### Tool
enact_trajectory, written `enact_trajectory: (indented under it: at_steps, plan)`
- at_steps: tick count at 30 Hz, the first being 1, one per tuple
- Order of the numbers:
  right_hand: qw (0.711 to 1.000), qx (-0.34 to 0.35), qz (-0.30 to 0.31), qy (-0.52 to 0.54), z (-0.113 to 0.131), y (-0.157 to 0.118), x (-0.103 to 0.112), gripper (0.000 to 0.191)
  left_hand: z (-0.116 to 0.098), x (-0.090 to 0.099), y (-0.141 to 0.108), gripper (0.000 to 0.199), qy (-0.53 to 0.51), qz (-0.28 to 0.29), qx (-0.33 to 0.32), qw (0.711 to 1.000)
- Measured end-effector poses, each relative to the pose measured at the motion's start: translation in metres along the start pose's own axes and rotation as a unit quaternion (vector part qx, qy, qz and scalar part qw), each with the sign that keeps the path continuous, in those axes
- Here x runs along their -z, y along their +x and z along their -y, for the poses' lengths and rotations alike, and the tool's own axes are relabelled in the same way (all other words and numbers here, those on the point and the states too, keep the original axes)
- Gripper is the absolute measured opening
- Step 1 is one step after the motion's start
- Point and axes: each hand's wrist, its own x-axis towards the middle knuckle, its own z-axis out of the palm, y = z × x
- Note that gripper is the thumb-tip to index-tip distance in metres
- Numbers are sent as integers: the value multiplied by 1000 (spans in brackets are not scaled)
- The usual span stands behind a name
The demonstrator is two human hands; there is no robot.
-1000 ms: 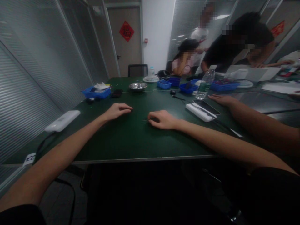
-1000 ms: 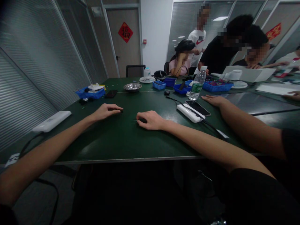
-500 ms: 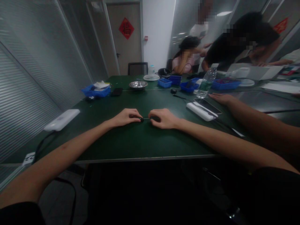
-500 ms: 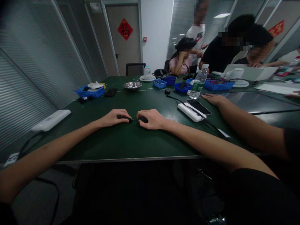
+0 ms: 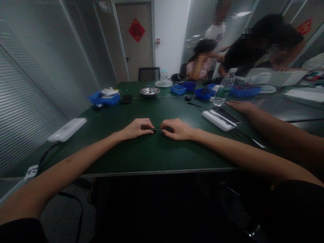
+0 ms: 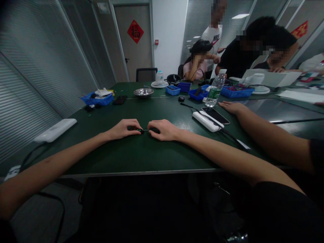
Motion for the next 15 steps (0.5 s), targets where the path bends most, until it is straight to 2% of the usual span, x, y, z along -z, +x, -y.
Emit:
enact_trajectory:
  at_steps: [4,9,15]
  plan:
    - [1000,12,4,9,-2,0,-2,23,0,-1,0,29,6,-15,0,1000]
    - [1000,16,1,16,-2,1,-2,24,-4,-3,1,27,-15,12,-6,1000]
    - [999,28,23,18,6,3,0,24,-7,-8,4,28,-8,7,-12,1000]
